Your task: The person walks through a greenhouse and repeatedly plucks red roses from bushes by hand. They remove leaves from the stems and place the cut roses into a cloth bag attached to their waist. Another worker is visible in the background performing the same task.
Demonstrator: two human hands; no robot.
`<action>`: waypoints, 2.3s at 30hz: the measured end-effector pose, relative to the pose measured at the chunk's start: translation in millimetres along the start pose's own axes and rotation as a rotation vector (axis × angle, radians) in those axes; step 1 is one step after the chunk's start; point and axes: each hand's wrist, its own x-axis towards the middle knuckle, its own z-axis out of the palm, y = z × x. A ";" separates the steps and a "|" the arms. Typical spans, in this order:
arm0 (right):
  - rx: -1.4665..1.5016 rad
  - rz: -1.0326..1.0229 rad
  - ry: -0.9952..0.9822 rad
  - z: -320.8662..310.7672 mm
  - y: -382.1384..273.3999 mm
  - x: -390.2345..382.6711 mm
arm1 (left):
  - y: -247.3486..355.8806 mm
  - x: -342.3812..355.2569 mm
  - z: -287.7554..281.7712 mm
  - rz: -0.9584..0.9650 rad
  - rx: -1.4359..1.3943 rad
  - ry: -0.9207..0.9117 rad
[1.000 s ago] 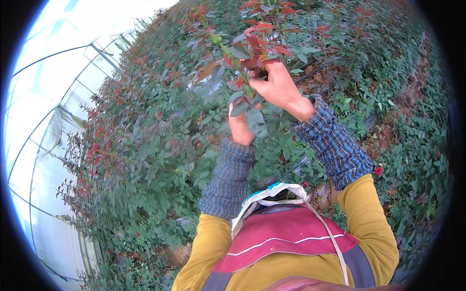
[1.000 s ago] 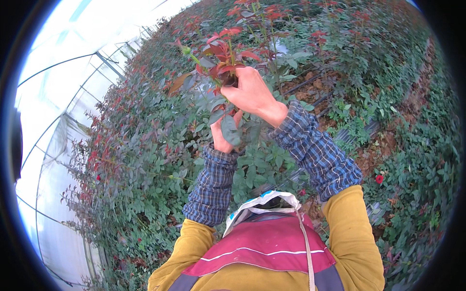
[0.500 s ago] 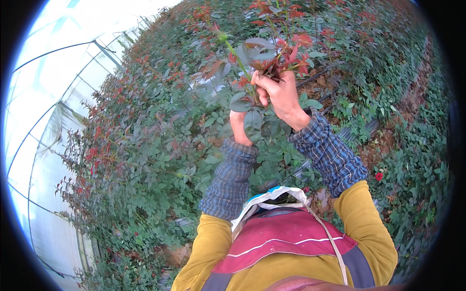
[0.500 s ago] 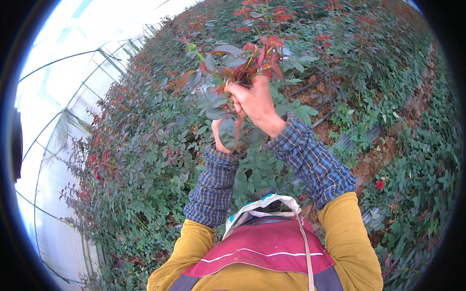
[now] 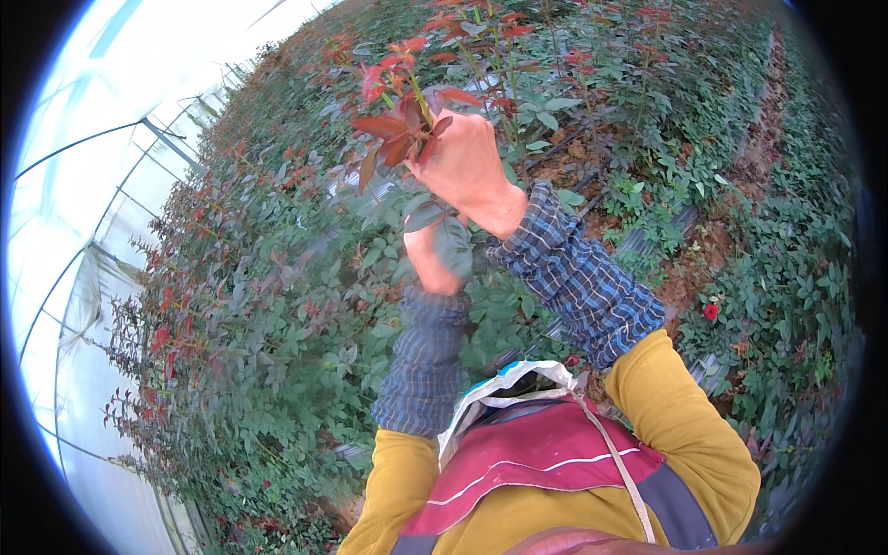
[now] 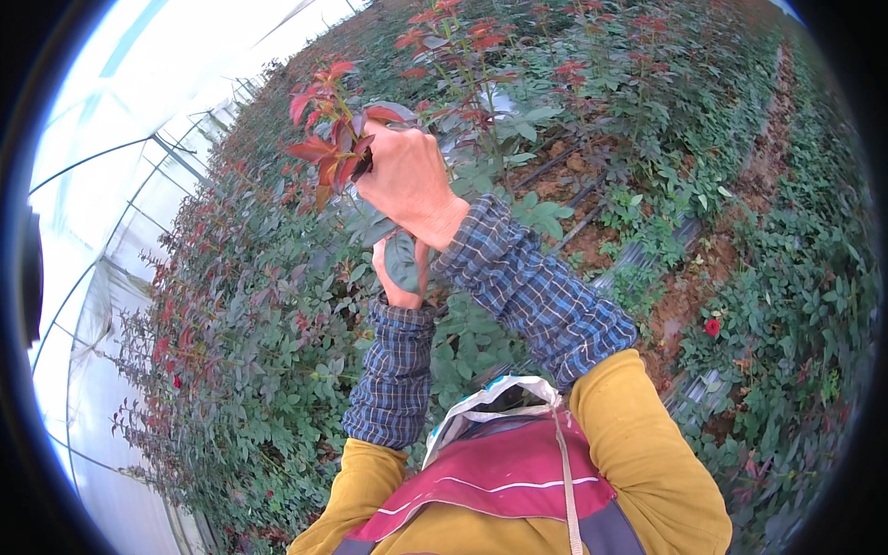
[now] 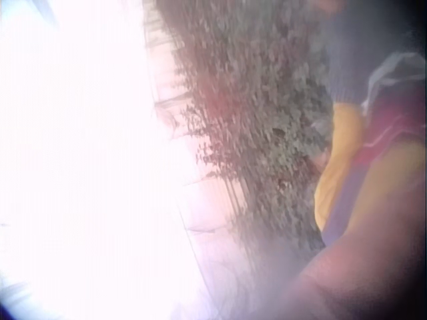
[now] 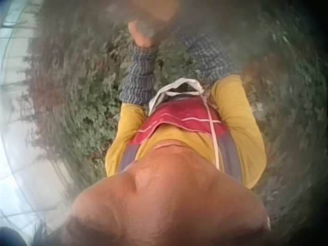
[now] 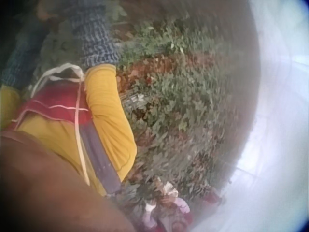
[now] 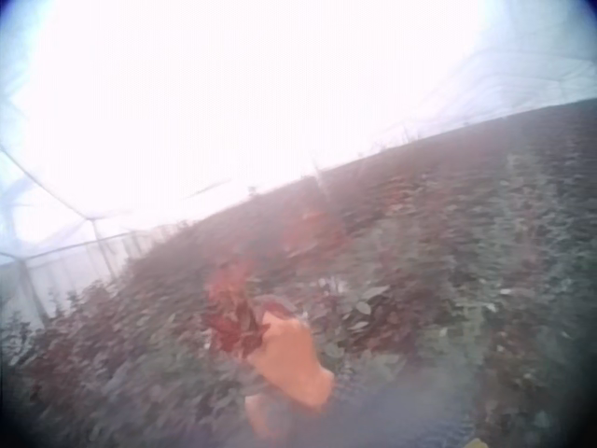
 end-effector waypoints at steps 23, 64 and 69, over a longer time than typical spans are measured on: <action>0.933 0.349 0.141 -31.6 125.5 -34.4 | 31.9 6.0 -9.3 -0.237 -0.044 -0.019; -0.142 0.586 -0.392 18.0 255.3 -64.4 | 129.5 -32.0 38.0 0.330 -0.318 -0.324; -0.318 0.482 -0.304 10.5 221.8 -70.3 | 124.1 -27.6 44.3 0.313 -0.297 -0.290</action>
